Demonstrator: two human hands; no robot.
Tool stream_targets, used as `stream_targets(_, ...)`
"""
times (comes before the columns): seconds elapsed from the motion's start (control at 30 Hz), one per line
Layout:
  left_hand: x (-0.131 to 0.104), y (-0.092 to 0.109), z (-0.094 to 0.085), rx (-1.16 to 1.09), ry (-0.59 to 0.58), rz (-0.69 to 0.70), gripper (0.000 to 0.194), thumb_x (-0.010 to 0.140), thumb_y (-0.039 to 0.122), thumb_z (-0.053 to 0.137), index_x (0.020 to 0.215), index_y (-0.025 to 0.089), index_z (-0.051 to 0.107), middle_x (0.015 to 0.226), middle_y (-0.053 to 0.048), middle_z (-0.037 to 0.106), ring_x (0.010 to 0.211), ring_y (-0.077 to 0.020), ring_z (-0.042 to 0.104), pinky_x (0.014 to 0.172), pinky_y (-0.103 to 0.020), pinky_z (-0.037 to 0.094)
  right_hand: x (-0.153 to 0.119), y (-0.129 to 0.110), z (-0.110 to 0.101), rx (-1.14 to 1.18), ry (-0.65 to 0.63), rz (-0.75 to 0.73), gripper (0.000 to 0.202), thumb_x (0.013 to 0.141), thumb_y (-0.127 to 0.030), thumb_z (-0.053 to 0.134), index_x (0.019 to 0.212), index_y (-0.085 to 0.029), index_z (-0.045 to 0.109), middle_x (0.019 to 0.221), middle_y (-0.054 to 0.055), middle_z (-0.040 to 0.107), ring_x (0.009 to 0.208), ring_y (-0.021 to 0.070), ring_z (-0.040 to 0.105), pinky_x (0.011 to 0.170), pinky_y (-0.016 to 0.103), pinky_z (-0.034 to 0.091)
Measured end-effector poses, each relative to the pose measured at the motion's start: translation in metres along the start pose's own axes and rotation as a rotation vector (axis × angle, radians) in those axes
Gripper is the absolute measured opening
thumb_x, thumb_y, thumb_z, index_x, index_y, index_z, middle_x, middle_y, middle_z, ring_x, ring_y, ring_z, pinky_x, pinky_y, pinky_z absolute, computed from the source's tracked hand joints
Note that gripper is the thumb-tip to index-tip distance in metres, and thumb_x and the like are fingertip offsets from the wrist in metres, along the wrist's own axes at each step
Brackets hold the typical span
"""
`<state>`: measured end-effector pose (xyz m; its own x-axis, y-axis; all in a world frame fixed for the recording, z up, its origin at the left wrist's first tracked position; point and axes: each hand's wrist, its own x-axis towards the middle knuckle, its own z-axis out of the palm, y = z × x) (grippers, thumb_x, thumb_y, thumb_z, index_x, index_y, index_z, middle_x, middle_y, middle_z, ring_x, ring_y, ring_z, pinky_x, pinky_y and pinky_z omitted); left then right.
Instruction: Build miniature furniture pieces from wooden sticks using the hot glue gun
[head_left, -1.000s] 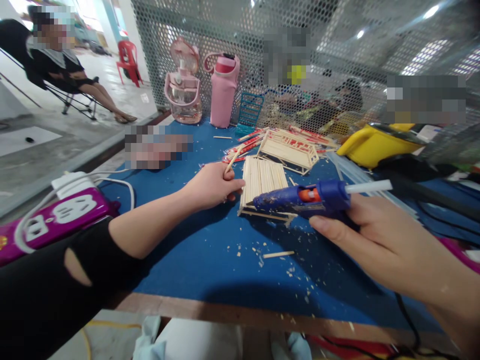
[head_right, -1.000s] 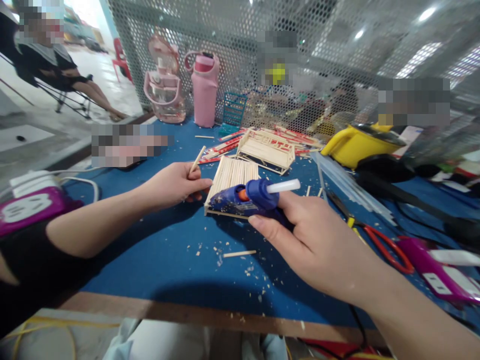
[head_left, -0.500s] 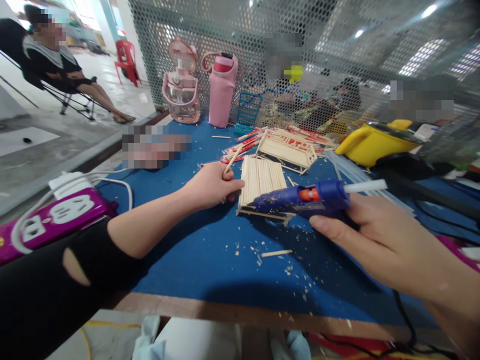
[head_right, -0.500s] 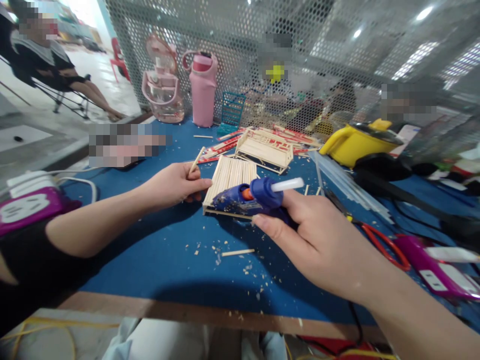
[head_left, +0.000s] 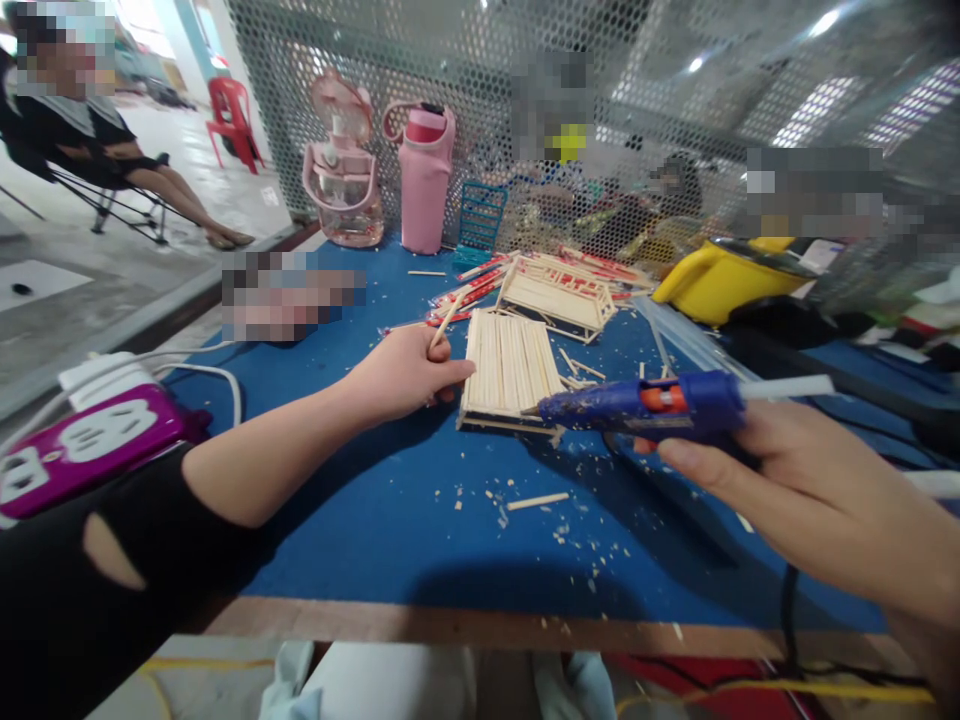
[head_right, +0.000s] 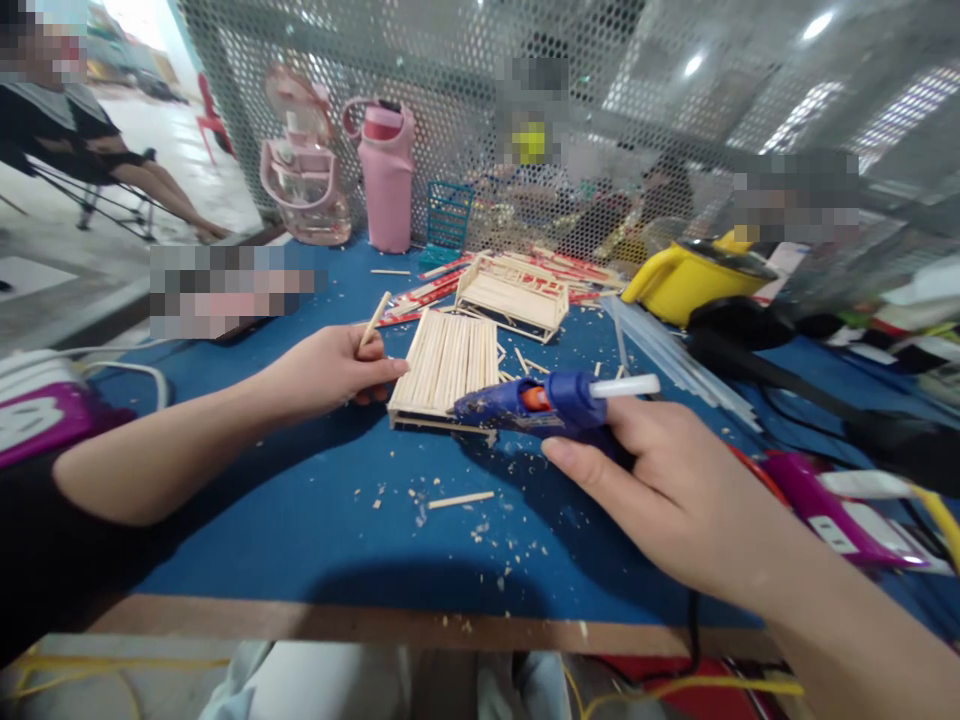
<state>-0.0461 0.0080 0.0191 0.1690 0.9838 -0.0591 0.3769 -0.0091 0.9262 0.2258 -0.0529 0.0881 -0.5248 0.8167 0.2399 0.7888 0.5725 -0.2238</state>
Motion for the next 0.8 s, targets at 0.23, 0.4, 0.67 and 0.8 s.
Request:
stream_targets(0.23,-0.002,0.004,0.001,0.001,0.005,-0.014,0.039,0.073,0.027,0.062,0.06,0.022,0.026,0.048,0.006,0.046,0.046,-0.009,0.052,0.042,-0.02,0.037,-0.001,-0.001,0.003,0.028,0.038,-0.039,0.025,0.086,-0.04,0.05,0.095,-0.026,0.068,0.088,0.0,0.073,0.075,0.0199,0.068,0.064,0.03,0.054)
stream_targets(0.4,-0.002,0.003,0.001,-0.024,0.009,-0.025,0.039,0.072,0.026,0.063,0.06,0.022,0.027,0.048,0.006,0.048,0.045,-0.0086,0.052,0.042,-0.02,0.036,0.004,-0.01,0.007,0.025,0.038,-0.043,0.029,0.086,-0.041,0.049,0.1,-0.024,0.068,0.087,0.002,0.073,0.068,0.02,0.066,0.056,0.029,0.051)
stream_targets(0.67,-0.002,0.003,0.0,-0.005,0.003,-0.011,0.039,0.072,0.028,0.063,0.06,0.022,0.027,0.048,0.005,0.048,0.046,-0.0094,0.053,0.042,-0.021,0.037,0.005,-0.01,0.008,-0.002,0.048,-0.042,0.027,0.086,-0.04,0.049,0.096,-0.023,0.067,0.079,0.001,0.072,0.062,0.0192,0.064,0.051,0.027,0.048)
stream_targets(0.8,-0.001,0.003,0.0,0.006,0.0,-0.011,0.04,0.072,0.029,0.063,0.06,0.022,0.026,0.049,0.005,0.049,0.046,-0.009,0.052,0.042,-0.02,0.037,0.006,-0.011,0.009,0.019,0.019,-0.05,0.028,0.087,-0.04,0.048,0.1,-0.023,0.066,0.088,0.002,0.072,0.073,0.0202,0.066,0.06,0.029,0.051)
